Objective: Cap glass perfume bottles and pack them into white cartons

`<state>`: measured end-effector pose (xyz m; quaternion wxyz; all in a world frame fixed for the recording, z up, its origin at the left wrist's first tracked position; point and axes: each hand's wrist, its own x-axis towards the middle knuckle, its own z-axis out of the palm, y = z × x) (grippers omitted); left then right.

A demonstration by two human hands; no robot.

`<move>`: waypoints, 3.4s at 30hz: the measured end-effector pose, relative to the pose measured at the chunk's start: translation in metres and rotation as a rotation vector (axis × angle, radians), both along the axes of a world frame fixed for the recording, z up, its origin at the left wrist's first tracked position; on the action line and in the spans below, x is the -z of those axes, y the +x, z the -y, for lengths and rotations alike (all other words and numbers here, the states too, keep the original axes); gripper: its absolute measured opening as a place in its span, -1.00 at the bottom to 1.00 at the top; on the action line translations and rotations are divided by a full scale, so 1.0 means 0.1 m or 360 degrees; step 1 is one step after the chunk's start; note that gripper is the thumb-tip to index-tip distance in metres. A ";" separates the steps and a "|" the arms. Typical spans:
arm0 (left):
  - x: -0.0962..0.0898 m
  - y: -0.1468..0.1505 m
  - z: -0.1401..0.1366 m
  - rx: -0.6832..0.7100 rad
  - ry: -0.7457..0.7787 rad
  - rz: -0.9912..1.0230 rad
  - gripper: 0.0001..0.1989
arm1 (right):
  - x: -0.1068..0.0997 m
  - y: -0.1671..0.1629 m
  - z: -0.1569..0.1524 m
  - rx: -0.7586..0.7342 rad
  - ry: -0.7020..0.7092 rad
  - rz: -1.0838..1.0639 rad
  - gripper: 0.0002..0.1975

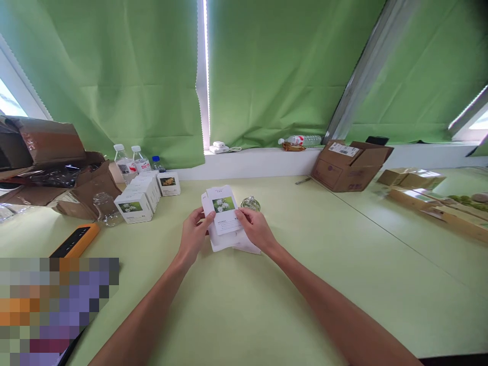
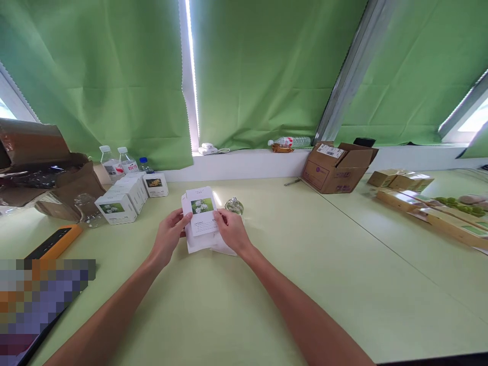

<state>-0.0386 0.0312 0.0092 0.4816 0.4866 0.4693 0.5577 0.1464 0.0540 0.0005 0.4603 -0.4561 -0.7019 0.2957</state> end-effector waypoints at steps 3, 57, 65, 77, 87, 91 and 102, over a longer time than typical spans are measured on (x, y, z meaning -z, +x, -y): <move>-0.03 0.02 0.03 0.0154 0.0049 -0.0043 -0.48 | -0.03 0.00 0.01 -0.0014 -0.0044 -0.0081 -0.65; -0.15 -0.05 0.10 0.0629 0.0022 0.0078 -0.23 | -0.08 0.10 -0.02 -0.0153 -0.0058 -0.0167 -0.51; -0.09 -0.05 0.06 0.0569 0.0076 -0.0078 -0.22 | -0.11 0.08 0.00 -0.0202 -0.0024 -0.0134 -0.51; -0.09 -0.14 -0.01 0.0395 0.0099 -0.0035 -0.31 | -0.10 0.08 0.03 -0.0402 -0.0173 -0.0114 -0.50; -0.05 -0.16 -0.03 0.0399 0.0126 -0.0085 -0.31 | -0.12 0.09 0.05 -0.0527 -0.0119 -0.0032 -0.34; -0.04 -0.19 -0.04 0.0413 0.0140 -0.0113 -0.31 | -0.11 0.08 0.05 -0.0554 -0.0137 0.0011 -0.31; -0.05 -0.23 -0.05 0.0681 0.0108 0.0067 -0.34 | -0.12 0.09 0.04 -0.0507 -0.0090 -0.0009 -0.40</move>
